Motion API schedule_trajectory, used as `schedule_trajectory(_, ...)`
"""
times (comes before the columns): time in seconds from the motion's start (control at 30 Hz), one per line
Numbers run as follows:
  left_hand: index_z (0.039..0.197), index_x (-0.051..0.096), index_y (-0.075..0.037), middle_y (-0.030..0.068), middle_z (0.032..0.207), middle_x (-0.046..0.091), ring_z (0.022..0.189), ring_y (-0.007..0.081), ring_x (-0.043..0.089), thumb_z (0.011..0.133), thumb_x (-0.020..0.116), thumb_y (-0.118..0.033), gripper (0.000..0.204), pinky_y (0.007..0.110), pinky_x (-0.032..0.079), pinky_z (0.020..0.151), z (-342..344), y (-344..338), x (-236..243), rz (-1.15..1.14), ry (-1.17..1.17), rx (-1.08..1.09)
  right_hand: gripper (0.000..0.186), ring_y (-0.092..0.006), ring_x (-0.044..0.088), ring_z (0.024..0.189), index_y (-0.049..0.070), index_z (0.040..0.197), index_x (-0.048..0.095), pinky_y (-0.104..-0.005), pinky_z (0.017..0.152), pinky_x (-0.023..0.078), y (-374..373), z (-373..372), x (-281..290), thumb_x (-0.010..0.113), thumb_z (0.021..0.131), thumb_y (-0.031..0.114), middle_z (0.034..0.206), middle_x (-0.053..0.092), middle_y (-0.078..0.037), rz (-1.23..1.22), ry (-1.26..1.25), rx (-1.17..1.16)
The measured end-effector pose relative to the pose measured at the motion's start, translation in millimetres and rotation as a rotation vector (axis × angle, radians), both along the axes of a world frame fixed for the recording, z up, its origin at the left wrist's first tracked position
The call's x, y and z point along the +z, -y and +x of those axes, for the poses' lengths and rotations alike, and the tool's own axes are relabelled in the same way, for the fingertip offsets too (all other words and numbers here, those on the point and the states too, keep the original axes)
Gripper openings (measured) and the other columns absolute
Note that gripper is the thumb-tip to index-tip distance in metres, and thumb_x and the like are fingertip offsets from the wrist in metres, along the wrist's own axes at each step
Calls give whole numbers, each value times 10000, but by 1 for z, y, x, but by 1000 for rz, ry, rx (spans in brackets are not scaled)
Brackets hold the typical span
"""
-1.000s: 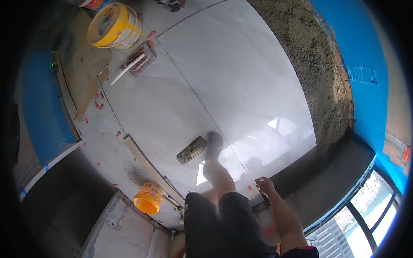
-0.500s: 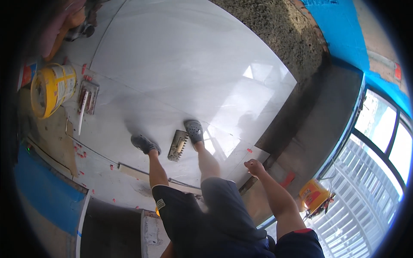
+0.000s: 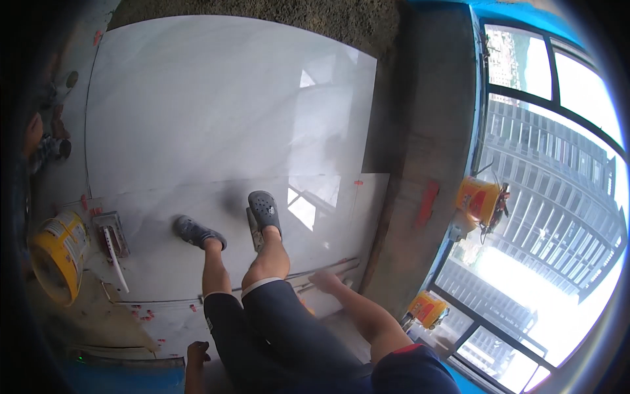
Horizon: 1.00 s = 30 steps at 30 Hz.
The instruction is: The person carries a large tile coated with mortar, positions it onto the floor, and taps it into place using a hand float.
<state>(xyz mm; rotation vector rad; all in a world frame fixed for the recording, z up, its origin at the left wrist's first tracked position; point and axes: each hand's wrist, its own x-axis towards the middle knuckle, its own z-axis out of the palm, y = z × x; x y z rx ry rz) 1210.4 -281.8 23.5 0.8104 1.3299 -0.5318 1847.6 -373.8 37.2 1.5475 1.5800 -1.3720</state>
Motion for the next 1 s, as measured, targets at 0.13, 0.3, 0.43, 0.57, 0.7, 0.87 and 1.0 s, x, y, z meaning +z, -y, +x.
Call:
schedule_trajectory(0.13,938,673,-20,132,761,650,612,282,671,787,771,-298,332,424,537,568,-52,-10,7,-173,-165,-60,324,-244,708,824,32,1118,676,-382,749,551,-50,-70,-21,621,956,307,1027,691,-119,197,-270,-273)
schedule_trajectory(0.3,992,672,-109,128,851,687,848,344,689,628,838,-291,439,490,542,710,-39,4,-11,55,247,-1067,373,-207,691,938,52,1153,648,-382,799,566,-111,-54,-25,590,969,371,1022,674,-119,-430,20,-1253)
schedule_trajectory(0.43,915,674,-66,148,791,684,716,338,679,709,789,-231,287,459,547,642,2,-23,-38,-78,-124,-422,383,-239,700,842,21,1060,672,-367,771,547,-122,1,-80,596,957,382,963,696,-148,-130,42,-1150)
schedule_trajectory(0.57,843,671,-6,159,741,685,673,325,684,792,726,-159,170,430,555,633,5,-69,-113,132,-453,-91,403,-267,702,810,33,1043,693,-381,784,539,-150,61,-186,616,936,413,955,721,-165,-67,155,-1076)
schedule_trajectory(0.7,967,639,45,166,950,692,1127,329,605,777,680,-134,264,459,457,965,-59,-142,-217,432,-444,-412,413,-270,701,868,39,1059,698,-388,813,531,-215,103,-294,633,925,425,929,728,-162,128,174,-851)
schedule_trajectory(0.87,1436,364,85,314,1365,490,1250,420,514,766,706,-122,780,477,427,1056,-78,-235,-333,714,-876,-366,374,-310,712,936,31,1088,683,-374,843,537,-312,116,-371,627,953,375,1003,727,-178,199,10,-956)
schedule_trajectory(1.0,1400,405,123,318,1404,472,1359,431,420,732,704,-125,773,471,355,1141,-96,-293,-367,949,-1189,-516,261,-288,690,819,23,1082,684,-382,749,537,-382,89,-400,635,969,253,975,713,-175,488,-170,-589)
